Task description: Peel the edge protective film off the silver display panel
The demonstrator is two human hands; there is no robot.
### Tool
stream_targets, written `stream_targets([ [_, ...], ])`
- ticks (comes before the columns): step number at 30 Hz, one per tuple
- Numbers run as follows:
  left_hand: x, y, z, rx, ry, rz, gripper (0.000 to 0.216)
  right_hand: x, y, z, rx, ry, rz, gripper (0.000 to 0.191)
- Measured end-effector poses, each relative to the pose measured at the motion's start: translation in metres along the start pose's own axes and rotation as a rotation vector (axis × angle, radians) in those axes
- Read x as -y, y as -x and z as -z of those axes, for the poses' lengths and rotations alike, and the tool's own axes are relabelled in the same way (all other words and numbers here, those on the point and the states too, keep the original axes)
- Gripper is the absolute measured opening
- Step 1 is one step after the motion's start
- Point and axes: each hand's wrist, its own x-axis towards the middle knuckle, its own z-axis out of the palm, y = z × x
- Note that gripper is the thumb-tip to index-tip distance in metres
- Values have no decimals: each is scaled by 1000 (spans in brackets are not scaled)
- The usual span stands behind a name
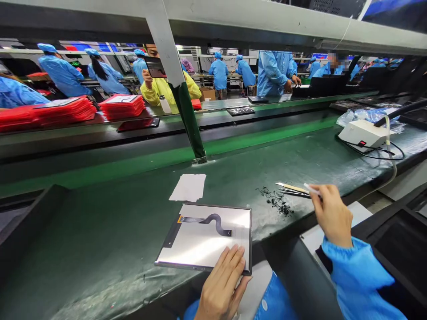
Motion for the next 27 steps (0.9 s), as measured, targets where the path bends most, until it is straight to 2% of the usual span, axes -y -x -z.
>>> stream_targets([
  [2,-2,1,-2,7,-33,7,30,-19,-35,-12,-6,42,-85,20],
  [4,-5,1,-6,-3,-76,21,28,-30,-62,-28,19,55,-92,18],
  [8,-7,1,-13,15,-196,25,31,-36,-84,-56,64,49,-28,20],
  [11,-6,2,-17,2,-230,-9,29,-34,-78,-62,46,20,44,20],
  [14,-5,2,-19,-46,-191,3,26,-32,-60,-59,67,-50,196,17],
  [18,-4,1,-11,-89,-131,-5,26,-27,-35,-62,127,-158,378,17],
  [23,-3,6,19,80,-80,-41,31,-22,-31,-70,98,-310,412,34],
  [27,-5,15,32,124,-65,23,35,-16,-21,-50,20,-445,352,32],
])
